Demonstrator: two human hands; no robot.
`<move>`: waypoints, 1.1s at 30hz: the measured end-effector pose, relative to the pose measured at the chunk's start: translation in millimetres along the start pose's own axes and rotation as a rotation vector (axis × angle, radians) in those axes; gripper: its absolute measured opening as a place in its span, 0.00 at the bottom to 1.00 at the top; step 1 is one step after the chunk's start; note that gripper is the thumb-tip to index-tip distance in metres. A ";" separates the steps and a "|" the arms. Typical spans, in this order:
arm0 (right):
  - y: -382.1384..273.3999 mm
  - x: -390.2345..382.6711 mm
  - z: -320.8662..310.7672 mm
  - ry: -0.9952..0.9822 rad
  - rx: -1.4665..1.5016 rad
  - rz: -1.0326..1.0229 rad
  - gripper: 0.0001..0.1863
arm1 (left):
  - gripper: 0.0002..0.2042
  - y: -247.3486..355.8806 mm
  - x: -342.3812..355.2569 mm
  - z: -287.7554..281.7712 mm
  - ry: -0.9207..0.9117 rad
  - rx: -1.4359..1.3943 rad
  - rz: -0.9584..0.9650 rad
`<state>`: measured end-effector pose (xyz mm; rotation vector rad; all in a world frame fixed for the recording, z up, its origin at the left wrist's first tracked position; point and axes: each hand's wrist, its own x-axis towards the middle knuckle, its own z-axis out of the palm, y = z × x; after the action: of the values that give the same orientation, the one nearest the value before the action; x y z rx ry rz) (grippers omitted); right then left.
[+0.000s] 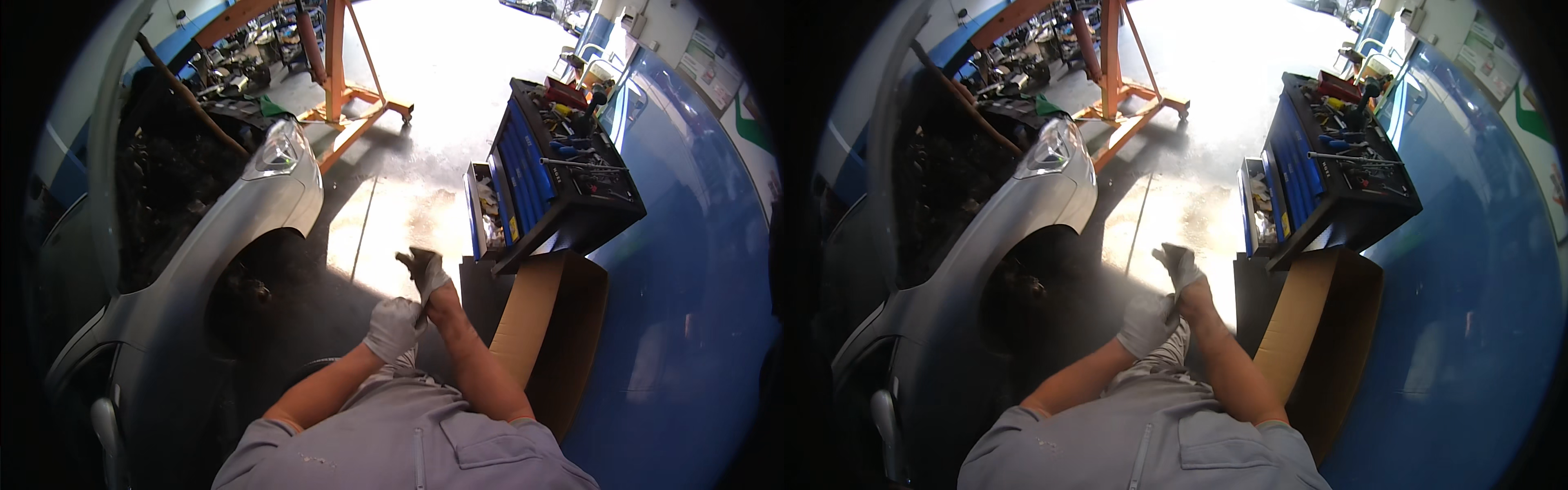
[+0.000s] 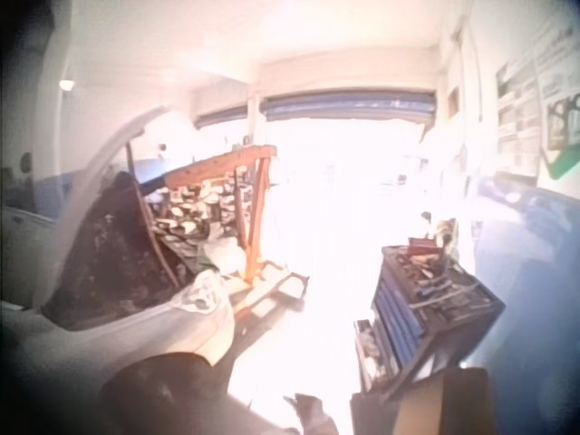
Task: The person walks to a silver sedan with its hood open and works inside the engine bay. They remove a black plastic engine cover, then use a wrench to loosen and remove bolts from the engine block while another person operates an engine hoist nearby.
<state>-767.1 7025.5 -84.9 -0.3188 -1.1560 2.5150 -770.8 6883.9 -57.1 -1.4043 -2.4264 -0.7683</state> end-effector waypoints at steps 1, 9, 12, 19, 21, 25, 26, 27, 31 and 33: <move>-19.9 33.0 -5.2 -0.223 -0.006 -0.076 0.30 | 0.09 -17.6 35.2 7.9 0.003 -0.099 -0.032; -95.1 271.2 55.1 -0.406 0.272 0.244 0.30 | 0.07 -127.7 250.8 24.3 0.222 -0.170 -0.195; -86.9 330.3 81.7 -0.442 0.207 -0.046 0.37 | 0.10 -169.9 299.7 27.9 0.242 -0.088 -0.270; -53.1 466.8 121.3 -0.527 0.269 0.284 0.41 | 0.11 -297.6 339.6 26.2 0.248 0.273 -0.288; -32.8 507.7 131.6 -0.540 0.261 0.311 0.40 | 0.13 -326.4 352.6 32.3 0.388 0.309 -0.276; 7.5 605.2 169.8 -0.662 0.291 0.346 0.25 | 0.11 -381.8 383.7 38.7 0.362 -0.005 -0.500; 9.4 623.0 175.1 -0.645 0.338 0.451 0.26 | 0.12 -395.4 391.5 39.7 0.416 -0.157 -0.682; 5.9 641.8 180.2 -0.521 0.269 0.545 0.27 | 0.14 -412.5 402.5 39.2 0.474 -0.311 -0.864; -12.5 723.4 212.6 -0.719 0.611 0.879 0.34 | 0.21 -505.7 454.7 30.1 0.617 -1.783 -1.042; -12.2 753.1 232.8 -0.685 0.561 0.978 0.35 | 0.19 -533.2 486.7 36.0 1.023 -1.735 -0.917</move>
<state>-1531.5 7179.0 31.7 0.2271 -0.4013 3.8607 -1475.0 7046.6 -42.2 0.3825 -1.0191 -3.0292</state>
